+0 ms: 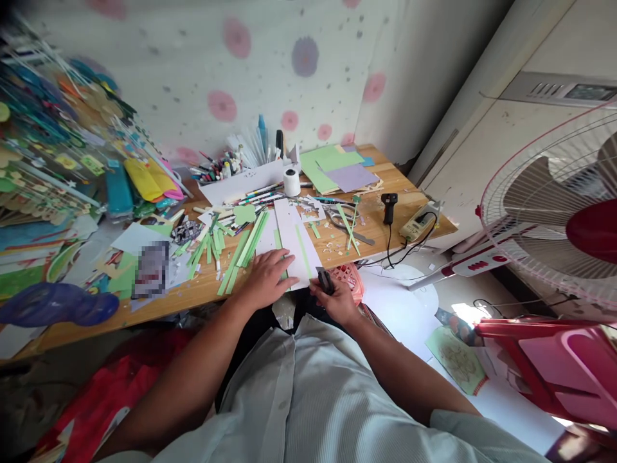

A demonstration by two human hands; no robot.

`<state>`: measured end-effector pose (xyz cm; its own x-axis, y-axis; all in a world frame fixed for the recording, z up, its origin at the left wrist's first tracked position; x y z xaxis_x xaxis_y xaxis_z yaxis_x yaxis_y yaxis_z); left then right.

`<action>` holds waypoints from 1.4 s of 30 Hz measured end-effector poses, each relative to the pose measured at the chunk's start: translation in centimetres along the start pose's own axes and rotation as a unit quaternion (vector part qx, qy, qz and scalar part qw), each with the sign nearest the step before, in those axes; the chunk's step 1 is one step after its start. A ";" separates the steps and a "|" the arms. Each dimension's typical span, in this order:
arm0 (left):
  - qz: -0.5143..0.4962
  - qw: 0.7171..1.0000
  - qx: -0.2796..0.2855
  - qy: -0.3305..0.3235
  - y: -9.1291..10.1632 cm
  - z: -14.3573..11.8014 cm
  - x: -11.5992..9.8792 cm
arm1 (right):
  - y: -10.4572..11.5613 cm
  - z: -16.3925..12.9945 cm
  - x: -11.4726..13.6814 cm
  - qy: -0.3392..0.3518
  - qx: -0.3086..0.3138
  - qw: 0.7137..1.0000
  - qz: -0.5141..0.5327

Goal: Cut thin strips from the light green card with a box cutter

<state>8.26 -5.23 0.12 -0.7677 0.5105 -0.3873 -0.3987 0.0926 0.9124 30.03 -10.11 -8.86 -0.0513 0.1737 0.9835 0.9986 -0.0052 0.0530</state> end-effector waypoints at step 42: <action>0.003 1.000 -0.026 -0.014 -1.1 -0.4 -0.4 | -0.4 0.6 -0.8 0.006 0.023 0.999 0.028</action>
<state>8.83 -5.88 -0.79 -0.7564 0.5343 -0.3773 -0.4204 0.0449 0.9062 29.72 -9.64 -9.73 0.0041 0.1632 0.9866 0.9995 0.0313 -0.0093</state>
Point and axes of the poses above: each hand's wrist, its own z-axis towards the middle knuckle, its own y-axis out of the back of the hand, x = y × z, the point moved 4 cm from there along z, towards the middle knuckle, and after that the axes turned 4 degrees about -z, right-handed, at the moved point
